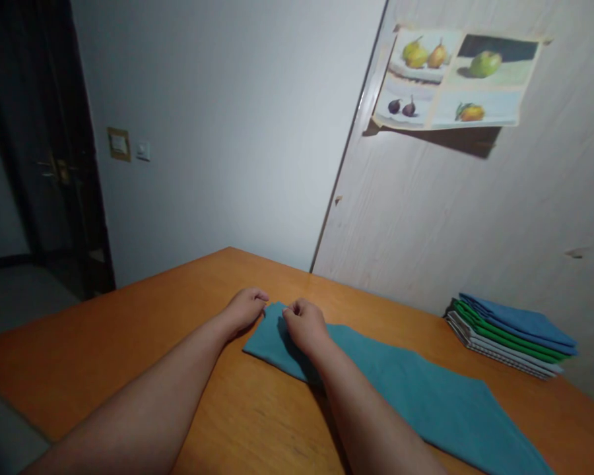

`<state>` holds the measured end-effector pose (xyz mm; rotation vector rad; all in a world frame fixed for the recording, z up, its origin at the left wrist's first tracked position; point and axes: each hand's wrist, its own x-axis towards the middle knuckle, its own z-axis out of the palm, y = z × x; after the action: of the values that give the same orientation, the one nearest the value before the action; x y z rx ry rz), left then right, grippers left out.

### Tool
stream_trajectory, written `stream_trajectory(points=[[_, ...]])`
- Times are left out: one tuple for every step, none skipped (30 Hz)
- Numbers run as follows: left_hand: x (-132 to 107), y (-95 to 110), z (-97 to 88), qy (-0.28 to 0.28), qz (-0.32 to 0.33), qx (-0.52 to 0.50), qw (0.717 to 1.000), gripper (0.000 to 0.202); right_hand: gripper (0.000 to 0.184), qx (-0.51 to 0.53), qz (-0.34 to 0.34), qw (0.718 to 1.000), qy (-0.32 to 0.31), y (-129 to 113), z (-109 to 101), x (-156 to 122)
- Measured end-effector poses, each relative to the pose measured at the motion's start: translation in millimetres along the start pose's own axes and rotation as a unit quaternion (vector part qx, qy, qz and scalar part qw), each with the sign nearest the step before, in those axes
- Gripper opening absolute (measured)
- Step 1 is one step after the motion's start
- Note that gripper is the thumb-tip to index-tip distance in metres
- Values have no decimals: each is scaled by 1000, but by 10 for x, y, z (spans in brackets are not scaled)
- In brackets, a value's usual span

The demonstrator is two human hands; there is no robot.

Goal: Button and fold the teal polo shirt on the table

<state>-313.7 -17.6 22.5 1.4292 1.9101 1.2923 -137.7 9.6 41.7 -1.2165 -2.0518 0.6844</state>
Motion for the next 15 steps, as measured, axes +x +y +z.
stream_trajectory(points=[[1,-3,4,2,-3,-2,1000,14,19,-13,5,1000,3,-48,85,40],[4,-8,7,4,-6,-3,1000,14,22,-33,6,999,2,-91,154,70],[8,-14,9,6,-8,-3,1000,14,25,-59,5,998,-1,-131,208,92],[14,-20,11,10,-9,-2,1000,14,28,-88,5,996,-6,-165,249,104],[21,-27,11,13,-9,1,1000,13,30,-118,6,993,-14,-193,279,109],[28,-34,9,17,-10,3,1000,13,32,-147,10,989,-20,-214,299,109],[35,-42,6,20,-10,6,1000,13,31,-170,17,985,-25,-228,312,106],[42,-50,2,23,-10,9,1000,14,28,-186,25,982,-26,-234,319,104],[49,-58,-2,25,-10,11,1000,14,23,-191,34,981,-24,-233,322,103],[54,-66,-6,27,-9,13,1000,14,18,-179,42,983,-22,-225,323,105],[57,-73,-9,28,-8,15,999,14,13,-151,49,987,-19,-211,321,111],[59,-78,-11,30,-5,16,999,14,12,-116,54,992,-17,-194,317,118],[59,-82,-11,30,-3,17,999,14,13,-78,57,995,-17,-174,311,125],[58,-84,-9,30,0,18,999,14,15,-45,60,997,-19,-154,304,130],[57,-84,-5,28,3,20,999,14,17,-17,62,998,-23,-137,296,133]])
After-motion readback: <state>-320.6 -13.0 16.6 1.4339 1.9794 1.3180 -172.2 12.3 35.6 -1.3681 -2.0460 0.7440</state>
